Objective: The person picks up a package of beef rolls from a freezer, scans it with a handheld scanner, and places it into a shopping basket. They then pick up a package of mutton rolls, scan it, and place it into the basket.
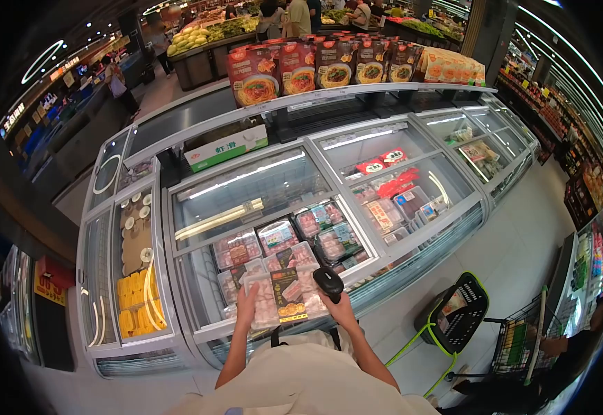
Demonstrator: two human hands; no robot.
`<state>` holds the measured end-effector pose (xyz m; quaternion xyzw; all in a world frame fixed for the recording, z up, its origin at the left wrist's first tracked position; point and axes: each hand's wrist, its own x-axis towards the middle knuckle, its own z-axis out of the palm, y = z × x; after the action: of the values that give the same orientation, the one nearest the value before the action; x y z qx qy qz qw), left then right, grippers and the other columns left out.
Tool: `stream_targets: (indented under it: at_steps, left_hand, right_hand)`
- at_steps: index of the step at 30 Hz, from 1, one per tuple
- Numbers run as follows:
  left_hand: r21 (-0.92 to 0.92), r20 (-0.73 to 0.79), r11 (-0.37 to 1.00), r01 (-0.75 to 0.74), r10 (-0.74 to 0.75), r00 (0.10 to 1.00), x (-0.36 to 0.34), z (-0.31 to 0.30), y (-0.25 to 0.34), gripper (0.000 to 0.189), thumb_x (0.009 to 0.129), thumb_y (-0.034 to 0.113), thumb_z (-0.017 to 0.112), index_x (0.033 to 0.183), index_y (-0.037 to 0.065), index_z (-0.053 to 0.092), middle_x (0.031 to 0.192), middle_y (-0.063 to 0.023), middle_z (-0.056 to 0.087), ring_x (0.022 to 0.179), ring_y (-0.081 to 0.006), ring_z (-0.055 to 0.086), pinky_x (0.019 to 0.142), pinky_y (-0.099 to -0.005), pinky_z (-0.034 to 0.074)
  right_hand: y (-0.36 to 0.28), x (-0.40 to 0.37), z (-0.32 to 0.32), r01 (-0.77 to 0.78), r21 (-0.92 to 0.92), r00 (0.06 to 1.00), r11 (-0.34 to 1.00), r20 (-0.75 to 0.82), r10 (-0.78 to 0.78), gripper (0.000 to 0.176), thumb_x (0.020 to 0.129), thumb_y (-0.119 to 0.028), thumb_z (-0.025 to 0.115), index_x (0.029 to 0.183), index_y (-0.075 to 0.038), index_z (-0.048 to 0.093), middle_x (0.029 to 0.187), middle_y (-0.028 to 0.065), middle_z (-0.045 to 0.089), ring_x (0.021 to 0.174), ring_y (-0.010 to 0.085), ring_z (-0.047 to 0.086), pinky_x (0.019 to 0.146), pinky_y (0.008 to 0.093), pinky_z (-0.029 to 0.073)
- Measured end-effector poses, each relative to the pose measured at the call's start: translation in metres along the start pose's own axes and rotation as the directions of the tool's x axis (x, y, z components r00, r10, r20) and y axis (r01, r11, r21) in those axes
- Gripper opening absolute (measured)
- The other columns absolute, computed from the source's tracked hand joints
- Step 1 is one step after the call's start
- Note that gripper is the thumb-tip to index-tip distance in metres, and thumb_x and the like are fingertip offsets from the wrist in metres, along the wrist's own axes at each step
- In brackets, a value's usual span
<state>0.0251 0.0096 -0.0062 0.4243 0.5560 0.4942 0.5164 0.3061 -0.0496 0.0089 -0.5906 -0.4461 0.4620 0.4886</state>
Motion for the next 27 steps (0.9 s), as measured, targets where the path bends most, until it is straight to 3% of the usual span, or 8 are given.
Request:
stream_targets:
  at_steps: [6, 9, 27]
  left_hand:
    - [0.011, -0.015, 0.998, 0.057, -0.057, 0.998, -0.005, 0.002, 0.013, 0.043, 0.094, 0.034, 0.062, 0.119, -0.001, 0.058, 0.107, -0.0082, 0.064, 0.096, -0.0157, 0.058, 0.086, -0.0294, 0.044]
    - [0.016, -0.020, 1.000, 0.007, -0.006, 1.000, -0.006, 0.002, 0.016, 0.044, 0.094, 0.035, 0.062, 0.119, -0.001, 0.058, 0.106, -0.0080, 0.064, 0.096, -0.0156, 0.057, 0.086, -0.0294, 0.044]
    - [0.049, -0.025, 0.998, 0.045, -0.044, 0.999, 0.000, -0.002, -0.001, 0.047, 0.094, 0.036, 0.061, 0.122, -0.002, 0.057, 0.113, -0.0118, 0.064, 0.103, -0.0192, 0.058, 0.092, -0.0313, 0.043]
  right_hand:
    - [-0.004, -0.001, 0.002, 0.002, 0.005, 1.000, 1.000, -0.024, -0.002, 0.025, 0.086, -0.019, 0.073, 0.101, 0.001, 0.068, 0.087, 0.0013, 0.067, 0.079, 0.0082, 0.056, 0.071, 0.0261, 0.046]
    - [0.000, -0.001, 0.002, -0.004, 0.014, 0.999, 1.000, -0.040, 0.004, 0.024, 0.086, -0.020, 0.073, 0.099, 0.001, 0.068, 0.084, 0.0003, 0.066, 0.077, 0.0074, 0.055, 0.069, 0.0255, 0.045]
    - [-0.011, -0.003, 0.005, -0.011, 0.013, 0.998, 1.000, -0.065, 0.011, 0.025, 0.086, -0.025, 0.072, 0.092, 0.000, 0.068, 0.072, -0.0023, 0.059, 0.064, 0.0063, 0.049, 0.056, 0.0257, 0.041]
